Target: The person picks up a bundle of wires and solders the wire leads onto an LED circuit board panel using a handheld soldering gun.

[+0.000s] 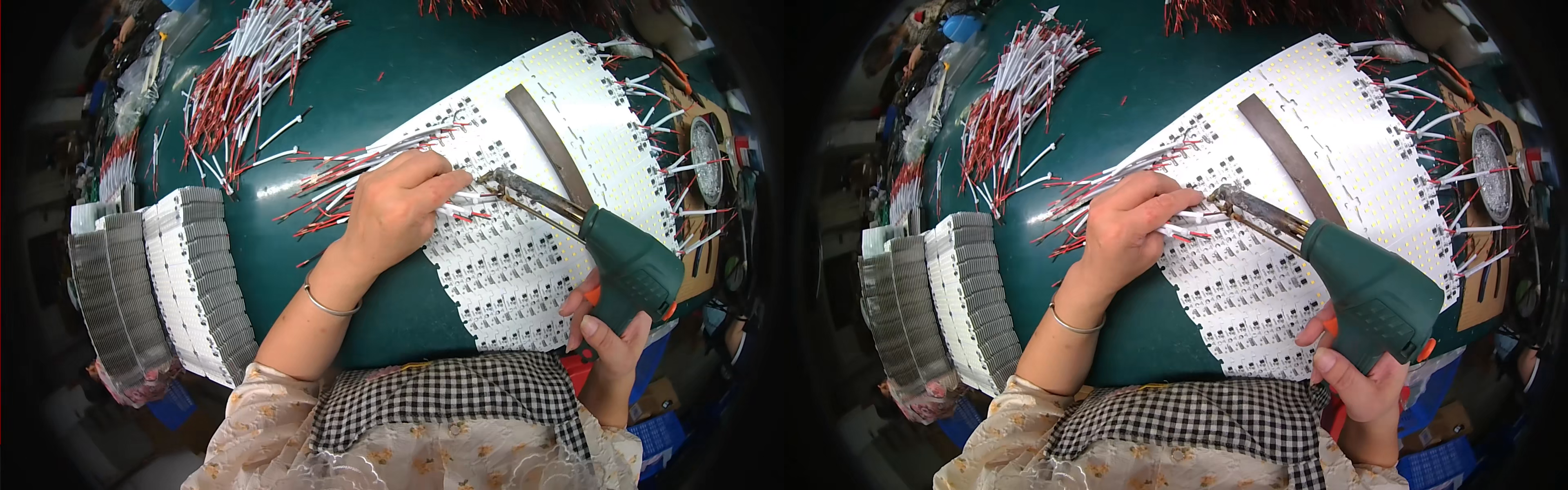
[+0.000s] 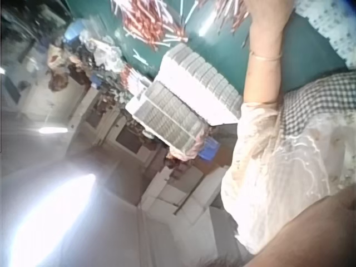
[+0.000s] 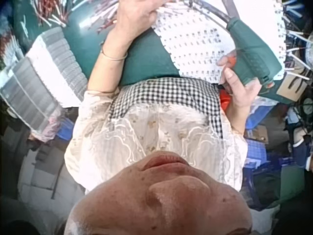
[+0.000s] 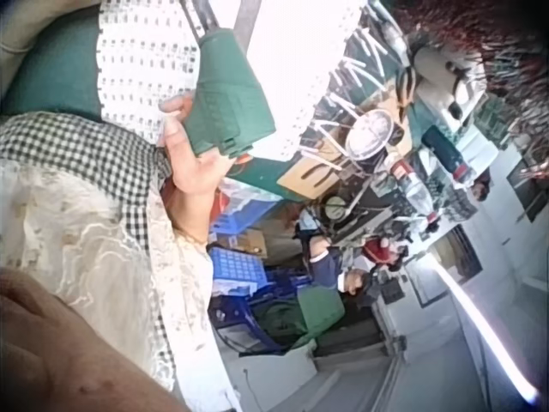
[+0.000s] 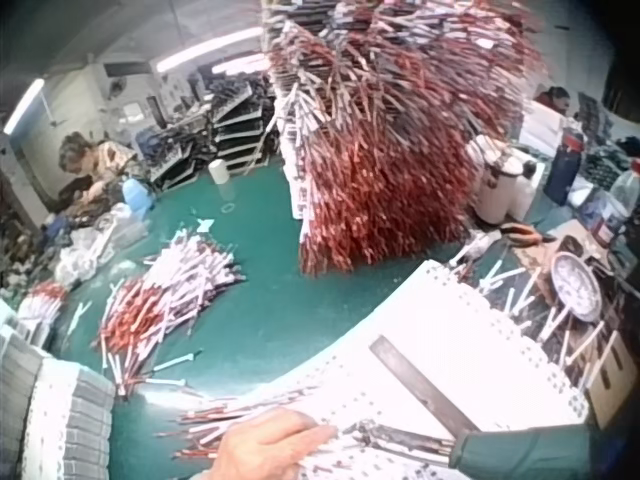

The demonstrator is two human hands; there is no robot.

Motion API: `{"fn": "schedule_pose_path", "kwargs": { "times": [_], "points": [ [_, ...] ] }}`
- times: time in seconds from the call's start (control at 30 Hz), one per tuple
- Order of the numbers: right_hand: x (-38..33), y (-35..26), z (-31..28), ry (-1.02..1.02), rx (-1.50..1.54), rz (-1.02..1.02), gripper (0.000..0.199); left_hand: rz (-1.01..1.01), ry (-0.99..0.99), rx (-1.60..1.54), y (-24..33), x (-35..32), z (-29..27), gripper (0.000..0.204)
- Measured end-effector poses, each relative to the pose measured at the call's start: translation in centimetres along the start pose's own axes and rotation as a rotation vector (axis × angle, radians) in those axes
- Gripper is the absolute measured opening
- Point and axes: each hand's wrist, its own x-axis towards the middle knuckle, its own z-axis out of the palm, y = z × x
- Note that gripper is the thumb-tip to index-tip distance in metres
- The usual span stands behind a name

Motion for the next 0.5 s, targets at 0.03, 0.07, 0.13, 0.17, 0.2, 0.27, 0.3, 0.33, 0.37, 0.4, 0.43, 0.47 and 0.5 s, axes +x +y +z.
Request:
{"fn": "schedule_pose_path", "kwargs": {
  "times": [0.03,0.07,0.13,0.17,0.2,0.27,0.3,0.33,0.37,0.4,0.43,0.47,0.5],
  "points": [
    [0.05,0.03,0.13,0.006,-0.006,-0.001,0.057,-0.002,0.003,0.0,-0.01,-0.01,0.0,0.048],
    [0.08,0.08,0.2,0.012,-0.011,-0.002,0.056,-0.005,-0.001,0.0,-0.01,0.0,-0.02,0.047],
    [-0.04,0.27,0.11,0.027,-0.043,0.021,0.059,-0.013,-0.001,0.0,0.07,-0.01,-0.08,0.047],
    [-0.12,0.31,0.07,0.045,-0.071,0.041,0.063,0.001,0.007,0.0,0.03,0.04,-0.04,0.047],
    [-0.2,0.31,0.16,0.044,-0.073,0.043,0.063,0.017,0.015,-0.001,-0.04,0.1,-0.02,0.047],
    [-0.37,0.3,0.37,0.081,-0.073,0.045,0.052,0.019,0.008,0.008,-0.05,0.2,-0.06,0.046],
    [-0.41,0.23,0.37,0.08,-0.074,0.046,0.052,0.024,0.001,0.018,-0.04,0.23,-0.08,0.045],
    [-0.46,0.12,0.34,0.082,-0.082,0.08,0.046,0.023,0.001,0.018,-0.01,0.21,-0.1,0.045],
    [-0.49,0.06,0.29,0.083,-0.091,0.115,0.039,0.017,-0.002,0.027,0.05,0.16,-0.12,0.045],
    [-0.54,0.1,0.15,0.083,-0.091,0.115,0.039,0.011,-0.004,0.037,0.09,0.12,-0.12,0.045],
    [-0.59,0.15,-0.06,0.051,-0.092,0.094,0.042,0.011,-0.004,0.037,0.1,0.11,-0.1,0.045],
    [-0.61,0.18,-0.17,0.019,-0.093,0.072,0.045,0.013,0.001,0.036,0.1,0.1,-0.06,0.044],
    [-0.56,0.2,0.15,0.019,-0.093,0.073,0.045,0.016,0.005,0.034,0.11,0.11,-0.01,0.044]
  ]
}}
